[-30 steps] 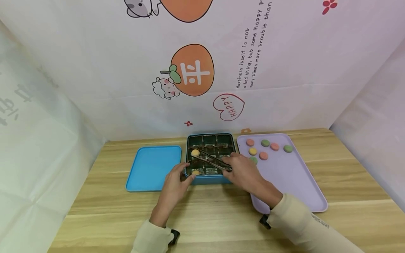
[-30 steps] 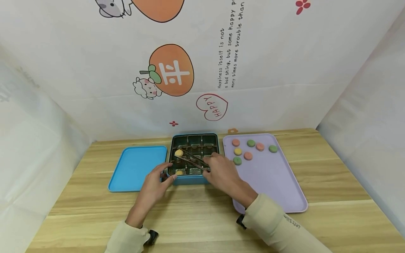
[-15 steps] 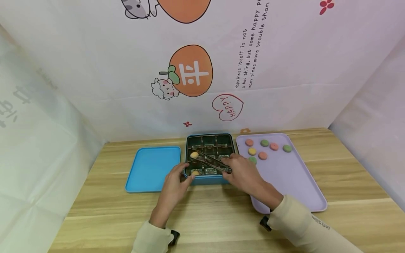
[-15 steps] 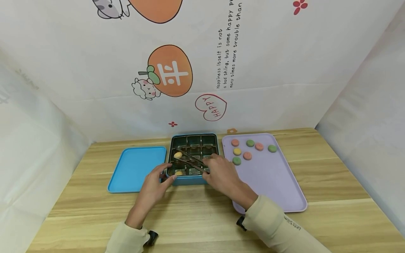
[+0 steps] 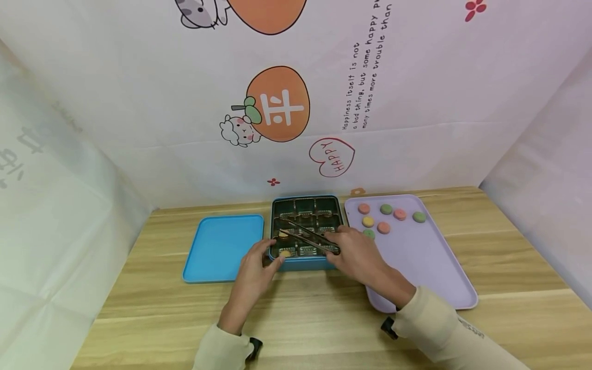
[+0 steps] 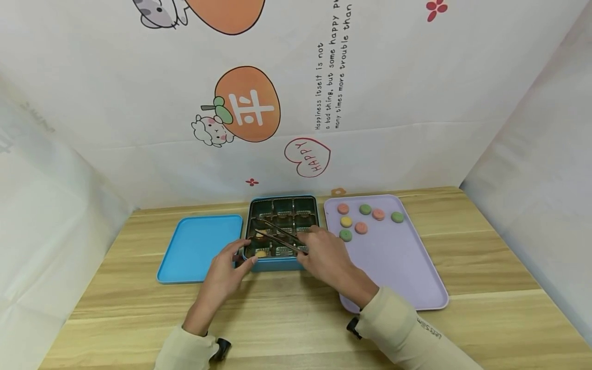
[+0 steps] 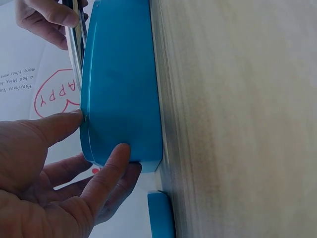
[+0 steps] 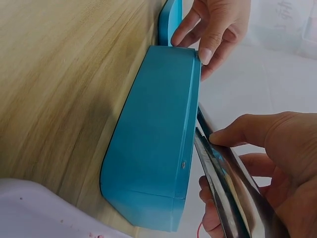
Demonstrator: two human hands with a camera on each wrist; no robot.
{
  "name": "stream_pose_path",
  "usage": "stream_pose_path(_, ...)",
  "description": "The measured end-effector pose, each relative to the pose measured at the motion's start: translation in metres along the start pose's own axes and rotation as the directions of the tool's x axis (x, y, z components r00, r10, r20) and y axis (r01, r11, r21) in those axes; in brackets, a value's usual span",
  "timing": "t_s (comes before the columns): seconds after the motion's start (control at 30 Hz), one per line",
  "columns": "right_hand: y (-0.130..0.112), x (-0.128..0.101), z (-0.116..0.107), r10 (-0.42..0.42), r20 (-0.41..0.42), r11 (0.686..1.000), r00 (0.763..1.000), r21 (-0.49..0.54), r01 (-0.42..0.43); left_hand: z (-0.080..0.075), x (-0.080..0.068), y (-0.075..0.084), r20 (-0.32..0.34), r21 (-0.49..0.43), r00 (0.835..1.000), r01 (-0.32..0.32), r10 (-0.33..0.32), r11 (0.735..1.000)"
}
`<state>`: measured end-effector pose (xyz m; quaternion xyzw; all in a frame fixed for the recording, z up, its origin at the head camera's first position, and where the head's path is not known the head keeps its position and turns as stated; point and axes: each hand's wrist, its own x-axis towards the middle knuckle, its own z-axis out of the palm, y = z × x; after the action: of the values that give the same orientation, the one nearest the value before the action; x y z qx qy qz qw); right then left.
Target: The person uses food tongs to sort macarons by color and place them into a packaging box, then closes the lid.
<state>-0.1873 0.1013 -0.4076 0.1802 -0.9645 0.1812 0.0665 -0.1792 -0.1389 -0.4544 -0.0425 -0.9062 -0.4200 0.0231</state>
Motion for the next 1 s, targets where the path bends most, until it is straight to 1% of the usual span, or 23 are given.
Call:
stream_pose_path(0.4, 0.007, -0.006, -0.007, 0.029, -0.004, 0.999, 1.0, 0.018, -0.029, 0.0, 0.0, -0.001, 0.001, 0.0, 1.0, 0.005, -0.005, 1.0)
stream_pose_path(0.6, 0.014, -0.014, -0.019, 0.037, -0.04, 0.998, 0.999, 0.056, -0.035, 0.0, 0.0, 0.0, -0.003, -0.002, 1.0, -0.001, 0.001, 1.0)
stream_pose_path(0.7, 0.021, -0.019, -0.027, 0.032, -0.078, 0.998, 0.996, 0.064, -0.027, 0.0, 0.0, 0.001, -0.004, 0.001, 1.0, -0.002, 0.002, 1.0)
stream_pose_path(0.83, 0.034, -0.024, -0.038, 0.024, -0.126, 0.999, 0.992, 0.029, -0.021, 0.0, 0.0, 0.001, 0.0, 0.002, 1.0, 0.002, -0.002, 1.0)
stream_pose_path(0.9, 0.041, -0.027, -0.042, 0.032, -0.139, 0.999, 0.99, 0.012, -0.031, 0.001, 0.0, 0.001, 0.002, 0.004, 1.0, 0.003, -0.003, 1.0)
stream_pose_path(1.0, 0.053, -0.032, -0.048, 0.063, -0.144, 0.998, 0.988, 0.015, -0.062, 0.001, 0.0, 0.001, 0.004, 0.007, 1.0, 0.004, -0.004, 1.0)
